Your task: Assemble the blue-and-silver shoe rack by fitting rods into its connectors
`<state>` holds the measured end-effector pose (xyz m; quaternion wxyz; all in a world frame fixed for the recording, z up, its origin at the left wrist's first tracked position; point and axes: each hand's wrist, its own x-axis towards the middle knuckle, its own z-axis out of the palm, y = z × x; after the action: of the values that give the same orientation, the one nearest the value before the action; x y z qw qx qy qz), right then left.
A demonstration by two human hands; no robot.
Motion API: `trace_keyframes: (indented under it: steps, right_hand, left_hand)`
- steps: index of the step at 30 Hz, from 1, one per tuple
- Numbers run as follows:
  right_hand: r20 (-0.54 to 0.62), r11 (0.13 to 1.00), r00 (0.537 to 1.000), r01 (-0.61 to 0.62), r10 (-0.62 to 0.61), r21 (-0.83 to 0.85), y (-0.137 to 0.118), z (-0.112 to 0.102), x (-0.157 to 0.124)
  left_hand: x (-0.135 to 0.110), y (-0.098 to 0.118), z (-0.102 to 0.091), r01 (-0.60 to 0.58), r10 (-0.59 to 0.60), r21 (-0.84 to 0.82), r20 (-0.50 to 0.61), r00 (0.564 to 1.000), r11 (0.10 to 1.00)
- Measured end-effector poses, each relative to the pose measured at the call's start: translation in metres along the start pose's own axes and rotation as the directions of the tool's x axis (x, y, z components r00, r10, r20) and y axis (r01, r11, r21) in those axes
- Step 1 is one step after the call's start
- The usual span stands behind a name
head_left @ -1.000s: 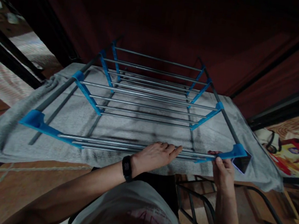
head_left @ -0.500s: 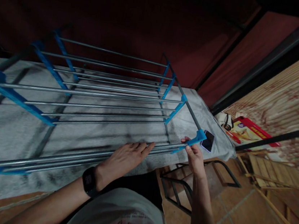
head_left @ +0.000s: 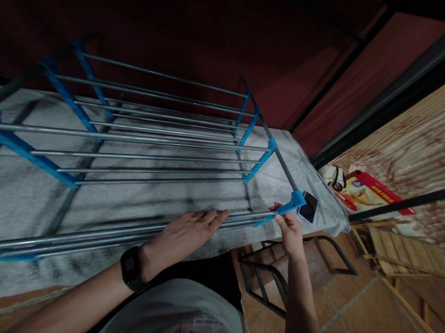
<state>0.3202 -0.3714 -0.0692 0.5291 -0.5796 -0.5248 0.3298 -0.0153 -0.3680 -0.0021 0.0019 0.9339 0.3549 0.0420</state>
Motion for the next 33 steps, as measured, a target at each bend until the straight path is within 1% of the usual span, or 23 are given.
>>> trace_keyframes:
  steps: [9,16,23,25,28,30,33]
  right_hand:
    - [-0.037,1.0,0.999,-0.01,0.009,-0.004,0.005,0.0,0.003]
    - [-0.021,1.0,1.0,-0.013,0.013,0.001,0.01,-0.001,0.004]
    - [-0.017,1.0,1.0,-0.005,0.005,0.013,0.005,0.001,0.001]
    - [-0.015,1.0,1.0,-0.011,0.011,0.003,0.003,0.001,-0.002]
    - [0.008,0.999,0.999,-0.032,0.032,-0.005,0.003,0.002,-0.005]
    - [0.03,0.999,0.998,-0.05,0.05,-0.003,0.005,0.002,-0.007]
    - [0.033,0.997,0.998,-0.055,0.056,-0.047,0.011,0.002,-0.007]
  left_hand:
    - [0.002,-0.001,-0.005,0.018,-0.013,-0.086,0.053,0.999,0.996]
    - [0.004,-0.005,-0.004,0.02,-0.013,-0.157,0.046,0.999,0.987]
    - [0.005,-0.009,-0.005,-0.005,0.012,-0.195,0.037,0.999,0.981]
    - [0.002,-0.006,-0.008,-0.011,0.014,-0.159,0.014,1.0,0.987]
    - [-0.005,0.001,-0.01,0.001,-0.003,-0.032,-0.048,0.999,0.999]
    - [-0.013,0.004,-0.008,0.046,-0.042,0.045,-0.086,0.995,0.998]
    - [-0.029,0.001,0.001,0.139,-0.124,0.099,-0.144,0.982,0.985]
